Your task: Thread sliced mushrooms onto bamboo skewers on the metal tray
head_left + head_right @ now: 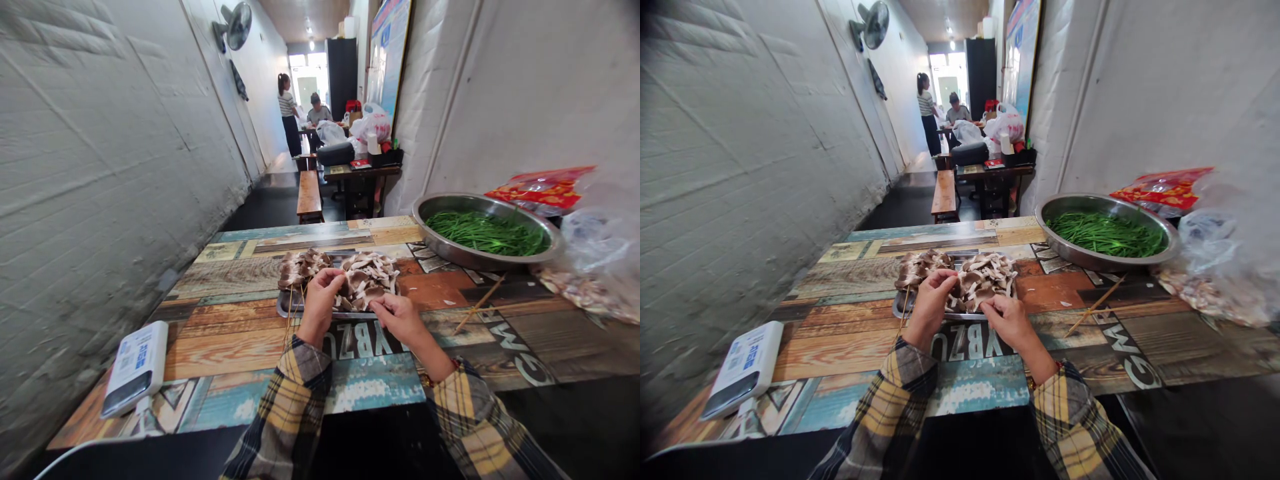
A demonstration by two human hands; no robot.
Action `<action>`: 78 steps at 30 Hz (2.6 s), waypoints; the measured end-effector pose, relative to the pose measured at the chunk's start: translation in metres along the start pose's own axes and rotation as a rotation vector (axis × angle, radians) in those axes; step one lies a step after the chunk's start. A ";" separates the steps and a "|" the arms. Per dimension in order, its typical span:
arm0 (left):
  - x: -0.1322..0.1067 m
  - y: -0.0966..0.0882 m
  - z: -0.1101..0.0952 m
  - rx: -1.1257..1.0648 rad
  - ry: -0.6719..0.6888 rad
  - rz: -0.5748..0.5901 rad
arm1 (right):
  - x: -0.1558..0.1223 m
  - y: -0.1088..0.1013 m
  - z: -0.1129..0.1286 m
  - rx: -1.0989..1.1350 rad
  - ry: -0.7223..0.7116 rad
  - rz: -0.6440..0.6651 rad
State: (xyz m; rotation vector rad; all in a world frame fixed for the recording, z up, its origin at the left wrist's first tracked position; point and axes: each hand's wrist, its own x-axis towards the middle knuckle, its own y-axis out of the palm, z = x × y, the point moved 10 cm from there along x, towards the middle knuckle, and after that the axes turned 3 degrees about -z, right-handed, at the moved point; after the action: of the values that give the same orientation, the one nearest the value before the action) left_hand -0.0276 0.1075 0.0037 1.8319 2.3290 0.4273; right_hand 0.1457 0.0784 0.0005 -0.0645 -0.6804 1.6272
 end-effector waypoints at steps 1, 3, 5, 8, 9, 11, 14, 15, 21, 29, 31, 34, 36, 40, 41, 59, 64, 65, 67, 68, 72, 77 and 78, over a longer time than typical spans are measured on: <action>0.001 -0.002 0.001 -0.030 -0.016 -0.013 | 0.000 0.000 -0.001 0.008 0.007 0.000; 0.002 -0.005 0.004 -0.070 -0.048 -0.037 | 0.000 0.001 -0.004 0.019 0.015 0.008; 0.002 -0.004 0.007 -0.060 -0.072 -0.022 | 0.000 0.002 -0.005 0.022 0.018 0.022; 0.000 0.004 0.011 -0.012 -0.075 0.053 | -0.001 0.003 -0.004 0.008 0.015 0.035; -0.001 0.006 0.012 0.000 -0.074 0.069 | -0.001 0.003 -0.003 0.003 0.013 0.037; -0.002 0.007 0.012 0.017 -0.068 0.075 | -0.001 0.003 -0.001 -0.001 0.006 0.039; -0.003 0.006 0.010 0.033 -0.062 0.065 | -0.001 0.002 0.002 -0.013 -0.004 0.038; -0.003 0.006 0.009 0.034 -0.061 0.063 | -0.001 0.002 0.002 -0.021 -0.008 0.035; -0.004 0.008 0.013 0.035 -0.083 0.057 | -0.001 -0.001 0.006 -0.056 -0.041 0.003; -0.003 0.013 0.010 0.055 -0.053 0.097 | 0.000 -0.003 0.004 -0.011 -0.029 -0.028; 0.000 0.005 0.004 0.044 -0.020 0.044 | 0.001 -0.006 -0.002 0.059 0.000 -0.058; 0.006 -0.015 -0.005 0.056 0.052 -0.098 | 0.003 -0.021 -0.017 0.184 0.070 -0.183; 0.009 -0.025 -0.009 0.107 0.107 -0.156 | 0.002 -0.036 -0.028 0.252 0.123 -0.310; 0.011 -0.026 -0.018 0.382 0.259 -0.161 | -0.003 -0.054 -0.042 0.347 0.200 -0.476; 0.011 -0.023 -0.021 0.470 0.309 -0.146 | -0.003 -0.055 -0.042 0.352 0.208 -0.483; -0.006 0.029 -0.032 1.238 0.703 0.005 | 0.000 -0.055 -0.026 0.189 0.082 -0.463; -0.005 0.062 -0.030 1.311 0.725 0.124 | 0.000 -0.057 -0.019 0.186 0.085 -0.463; -0.004 0.068 -0.028 1.329 0.724 0.148 | 0.000 -0.056 -0.018 0.186 0.090 -0.460; -0.001 0.075 -0.022 1.349 0.709 0.182 | 0.001 -0.055 -0.018 0.186 0.093 -0.448; 0.001 0.077 -0.019 1.349 0.698 0.191 | 0.001 -0.054 -0.018 0.184 0.093 -0.441; 0.011 0.071 -0.014 1.203 0.646 0.163 | 0.002 -0.054 -0.018 0.198 0.090 -0.433; 0.028 0.035 -0.010 0.574 0.303 0.090 | 0.003 -0.057 -0.012 0.193 0.083 -0.440; 0.029 0.031 -0.007 0.447 0.210 0.106 | 0.003 -0.056 -0.011 0.196 0.084 -0.434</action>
State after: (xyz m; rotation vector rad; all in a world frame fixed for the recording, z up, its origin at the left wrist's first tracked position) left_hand -0.0083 0.1412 0.0213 2.2068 2.6432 0.1171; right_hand 0.1997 0.0862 0.0181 0.1480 -0.4310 1.2560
